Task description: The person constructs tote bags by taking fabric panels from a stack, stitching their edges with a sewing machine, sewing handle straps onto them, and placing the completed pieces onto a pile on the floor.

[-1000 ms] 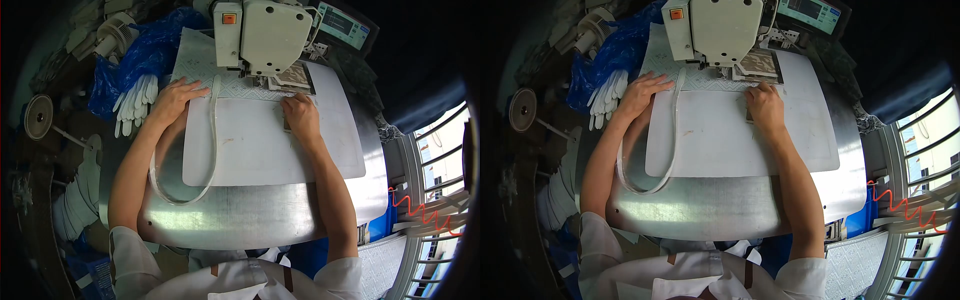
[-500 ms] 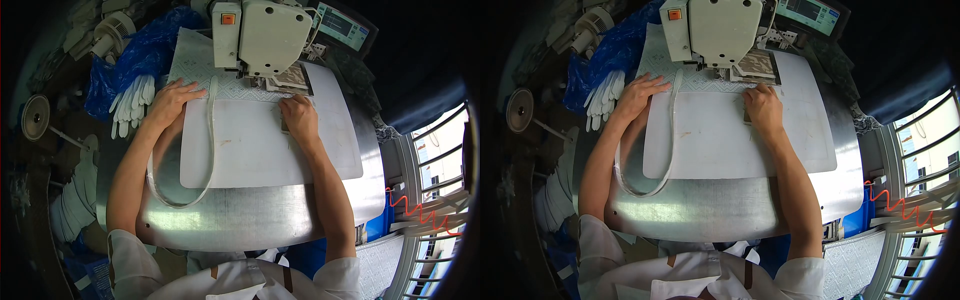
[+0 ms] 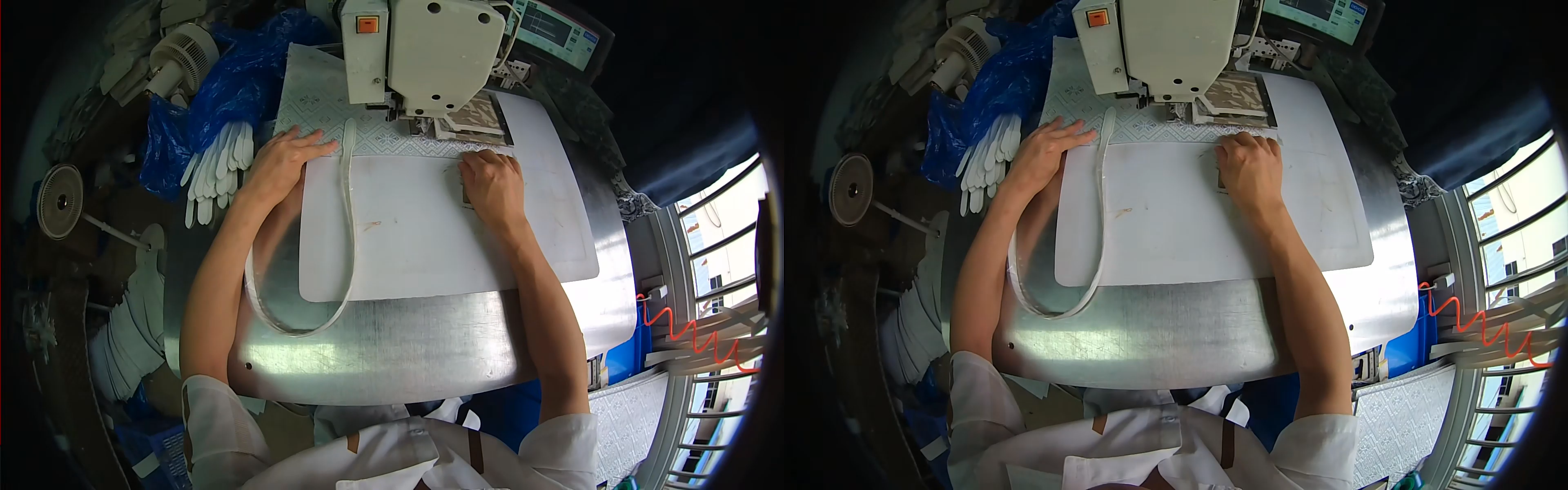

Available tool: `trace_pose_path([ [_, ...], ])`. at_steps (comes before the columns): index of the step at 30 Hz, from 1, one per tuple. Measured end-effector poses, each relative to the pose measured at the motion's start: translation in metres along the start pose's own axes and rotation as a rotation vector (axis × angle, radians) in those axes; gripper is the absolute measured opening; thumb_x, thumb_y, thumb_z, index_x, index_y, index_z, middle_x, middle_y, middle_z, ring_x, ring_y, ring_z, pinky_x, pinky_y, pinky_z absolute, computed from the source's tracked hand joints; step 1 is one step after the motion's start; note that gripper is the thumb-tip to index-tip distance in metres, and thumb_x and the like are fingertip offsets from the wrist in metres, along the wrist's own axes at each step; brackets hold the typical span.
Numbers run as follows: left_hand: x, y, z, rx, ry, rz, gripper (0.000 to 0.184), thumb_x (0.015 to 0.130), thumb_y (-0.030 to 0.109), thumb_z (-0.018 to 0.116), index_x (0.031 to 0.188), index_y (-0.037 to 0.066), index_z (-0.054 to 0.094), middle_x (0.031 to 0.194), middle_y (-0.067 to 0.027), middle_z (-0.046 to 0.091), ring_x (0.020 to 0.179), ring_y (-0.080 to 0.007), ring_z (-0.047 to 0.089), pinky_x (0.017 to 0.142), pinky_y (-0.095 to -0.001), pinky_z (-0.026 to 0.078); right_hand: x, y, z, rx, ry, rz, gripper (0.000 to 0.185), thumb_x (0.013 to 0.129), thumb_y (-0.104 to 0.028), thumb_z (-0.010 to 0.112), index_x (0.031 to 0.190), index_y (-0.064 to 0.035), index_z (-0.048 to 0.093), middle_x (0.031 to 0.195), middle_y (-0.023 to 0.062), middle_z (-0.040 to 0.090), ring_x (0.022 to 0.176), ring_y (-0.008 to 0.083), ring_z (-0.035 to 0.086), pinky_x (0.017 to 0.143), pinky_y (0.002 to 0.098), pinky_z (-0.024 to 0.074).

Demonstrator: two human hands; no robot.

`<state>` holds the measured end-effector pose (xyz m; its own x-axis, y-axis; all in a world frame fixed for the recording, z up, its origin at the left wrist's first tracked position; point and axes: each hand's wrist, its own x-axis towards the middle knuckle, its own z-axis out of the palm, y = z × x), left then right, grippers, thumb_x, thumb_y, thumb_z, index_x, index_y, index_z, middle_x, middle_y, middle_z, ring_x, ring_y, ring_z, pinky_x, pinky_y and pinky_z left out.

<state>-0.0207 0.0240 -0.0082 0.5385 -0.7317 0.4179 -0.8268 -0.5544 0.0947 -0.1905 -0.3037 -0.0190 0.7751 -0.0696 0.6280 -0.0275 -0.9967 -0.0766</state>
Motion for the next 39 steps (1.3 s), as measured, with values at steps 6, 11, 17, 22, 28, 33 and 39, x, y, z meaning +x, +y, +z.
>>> trace_pose_path([
  [6, 0.0, 0.0024, -0.0003, 0.021, -0.012, -0.018, 0.046, 0.087, 0.003, 0.057, 0.125, 0.024, 0.071, 0.134, -0.0095, 0.064, 0.127, -0.0397, 0.056, 0.11, -0.0439, 0.043, -0.0005, -0.0022, 0.0009, -0.043, -0.029, 0.03, 0.014, 0.09, -0.02, 0.066, 0.096, -0.0097, 0.073, 0.093, 0.0067, 0.07, 0.087, 0.0298, 0.066, 0.091, 0.0446, 0.0476],
  [11, 0.0, 0.0041, -0.0002, 0.021, 0.001, -0.011, 0.043, 0.088, 0.006, 0.056, 0.124, 0.024, 0.071, 0.134, -0.0092, 0.064, 0.128, -0.0397, 0.055, 0.11, -0.0436, 0.043, 0.0, -0.0022, 0.0012, -0.032, -0.019, 0.032, 0.014, 0.09, -0.02, 0.065, 0.096, -0.0096, 0.073, 0.093, 0.0069, 0.07, 0.087, 0.0293, 0.067, 0.095, 0.0491, 0.0464],
  [17, 0.0002, 0.0067, -0.0003, 0.032, 0.029, 0.004, 0.047, 0.089, -0.002, 0.051, 0.124, 0.021, 0.071, 0.132, -0.0106, 0.065, 0.127, -0.0414, 0.056, 0.107, -0.0433, 0.047, -0.0016, -0.0009, 0.0042, -0.003, 0.002, 0.052, 0.013, 0.09, -0.02, 0.065, 0.095, -0.0104, 0.073, 0.092, 0.007, 0.069, 0.087, 0.0294, 0.068, 0.099, 0.0532, 0.0449],
  [22, -0.0015, 0.0049, 0.002, -0.008, 0.006, -0.046, 0.042, 0.09, 0.007, 0.053, 0.125, 0.023, 0.071, 0.136, -0.0077, 0.063, 0.13, -0.0392, 0.054, 0.111, -0.0444, 0.041, -0.0014, -0.0007, 0.0021, 0.008, -0.007, 0.057, 0.013, 0.091, -0.019, 0.064, 0.094, -0.0107, 0.072, 0.092, 0.0072, 0.069, 0.086, 0.0297, 0.068, 0.1, 0.0548, 0.0441],
  [28, -0.0022, -0.0016, 0.006, -0.014, 0.008, -0.031, 0.046, 0.091, 0.004, 0.048, 0.125, 0.024, 0.071, 0.136, -0.0081, 0.063, 0.129, -0.0403, 0.054, 0.111, -0.0447, 0.041, -0.0026, -0.0031, 0.0025, 0.032, -0.035, 0.088, 0.013, 0.091, -0.019, 0.063, 0.093, -0.0107, 0.072, 0.092, 0.0072, 0.069, 0.085, 0.0301, 0.068, 0.102, 0.0577, 0.0424],
  [33, -0.0014, 0.0016, 0.0049, -0.022, 0.008, -0.026, 0.048, 0.091, 0.002, 0.044, 0.124, 0.023, 0.071, 0.136, -0.0089, 0.062, 0.129, -0.0418, 0.053, 0.111, -0.045, 0.041, -0.0035, -0.0016, 0.0041, 0.028, -0.013, 0.087, 0.012, 0.091, -0.019, 0.063, 0.092, -0.0113, 0.072, 0.091, 0.007, 0.068, 0.087, 0.0302, 0.068, 0.101, 0.0577, 0.0423],
  [39, -0.0022, 0.0061, -0.0003, 0.009, -0.006, 0.026, 0.048, 0.091, 0.002, 0.044, 0.126, 0.023, 0.07, 0.138, -0.0095, 0.061, 0.129, -0.0441, 0.052, 0.11, -0.046, 0.041, -0.0073, -0.0008, 0.0068, 0.065, -0.033, 0.122, 0.015, 0.09, -0.018, 0.06, 0.089, -0.0089, 0.072, 0.093, 0.0081, 0.066, 0.092, 0.0304, 0.066, 0.102, 0.0549, 0.0408],
])
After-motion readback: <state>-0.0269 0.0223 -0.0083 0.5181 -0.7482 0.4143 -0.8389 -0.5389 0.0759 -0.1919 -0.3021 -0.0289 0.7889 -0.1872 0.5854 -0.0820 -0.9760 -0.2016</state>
